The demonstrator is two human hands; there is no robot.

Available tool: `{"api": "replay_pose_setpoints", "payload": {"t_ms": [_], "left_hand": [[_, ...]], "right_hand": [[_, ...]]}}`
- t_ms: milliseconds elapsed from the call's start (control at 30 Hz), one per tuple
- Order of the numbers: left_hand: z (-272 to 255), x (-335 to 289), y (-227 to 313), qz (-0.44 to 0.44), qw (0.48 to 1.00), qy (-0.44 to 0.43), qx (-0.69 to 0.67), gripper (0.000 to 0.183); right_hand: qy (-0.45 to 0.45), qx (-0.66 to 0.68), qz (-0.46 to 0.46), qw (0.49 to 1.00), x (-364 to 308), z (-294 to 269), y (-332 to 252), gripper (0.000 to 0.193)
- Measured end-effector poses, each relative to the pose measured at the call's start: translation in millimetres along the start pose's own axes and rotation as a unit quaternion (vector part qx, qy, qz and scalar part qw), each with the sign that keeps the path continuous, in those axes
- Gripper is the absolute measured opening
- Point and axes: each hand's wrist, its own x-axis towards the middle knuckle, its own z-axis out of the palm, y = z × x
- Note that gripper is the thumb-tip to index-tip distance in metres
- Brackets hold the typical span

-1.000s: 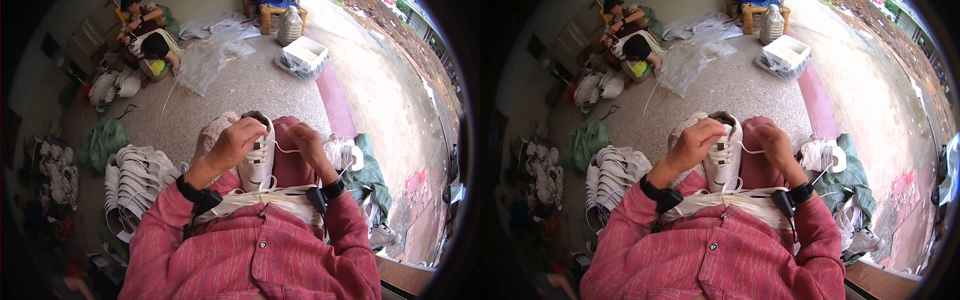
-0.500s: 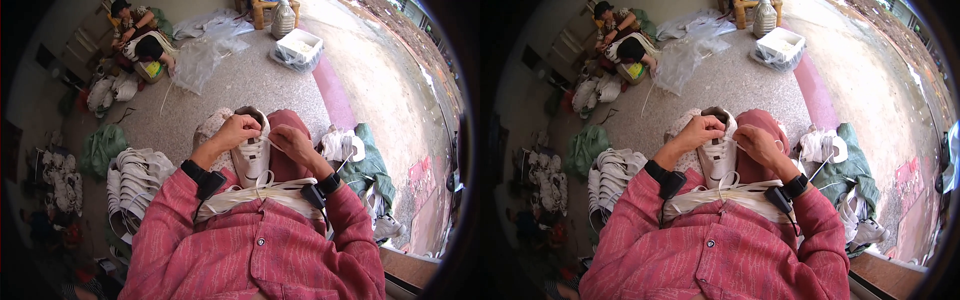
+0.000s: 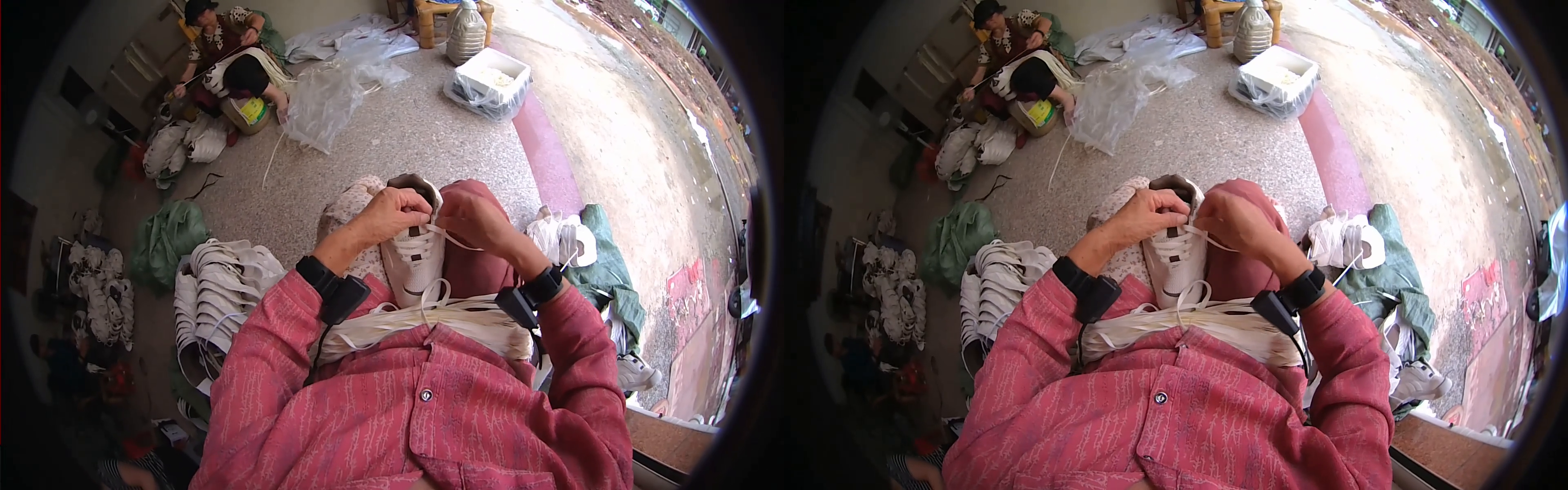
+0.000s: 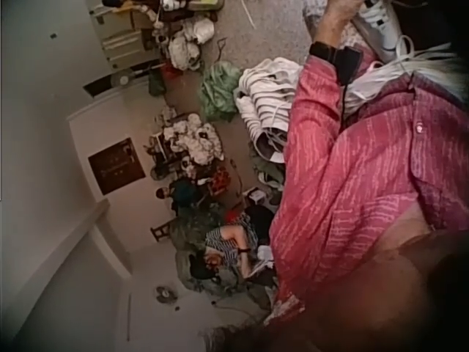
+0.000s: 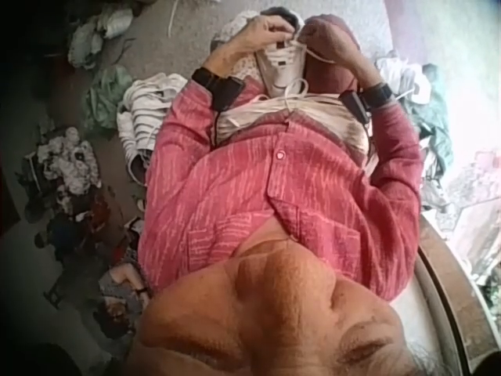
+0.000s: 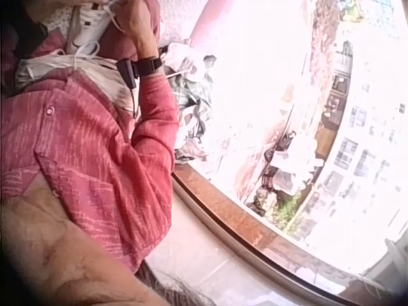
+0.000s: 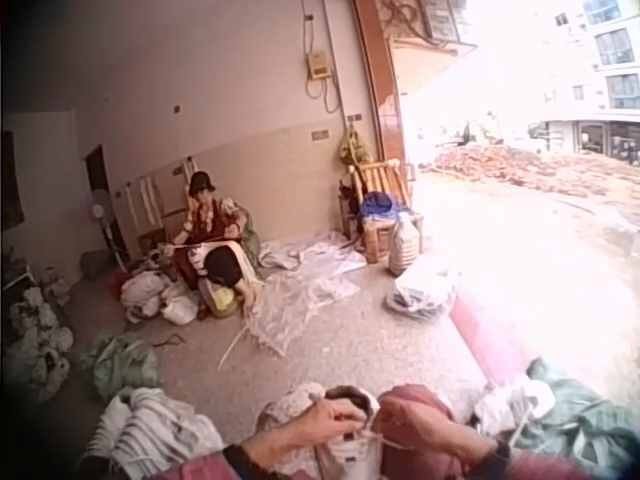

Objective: The recorder is lacing a white sneaker by threading long white laces through the eyelets.

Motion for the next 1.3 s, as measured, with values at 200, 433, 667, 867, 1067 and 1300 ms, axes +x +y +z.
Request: {"api": "replay_pose_setpoints", "payload": {"t_ms": [200, 433, 667, 867, 1067, 1300], "left_hand": [[-2, 4, 2, -0.036, 0.999, -0.003, 0.002, 0.014], [-7, 6, 8, -0.041, 0.998, -0.048, 0.008, 0.016], [-10, 12, 11, 0.021, 0.983, -0.041, 0.177, 0.014], [-123, -4, 46, 0.087, 0.815, 0.274, 0.503, 0.011], [-153, -62, 59, 0.058, 0.803, 0.339, 0.487, 0.01], [-111, -96, 27, 0.063, 0.815, 0.375, 0.436, 0.006]], "right_hand": [[-0.082, 0.0, -0.109, 0.991, 18, -23, 1, 0.029], [-0.058, 0.034, -0.157, 0.985, 24, -17, 17, 0.031], [-0.058, -0.018, -0.161, 0.985, 24, -20, 18, 0.028], [-0.068, 0.0, -0.162, 0.985, 24, -21, 18, 0.025], [-0.069, 0.013, -0.146, 0.987, 23, -21, 15, 0.022], [-0.011, 0.163, 0.053, 0.985, -17, -18, -6, 0.022]]}}
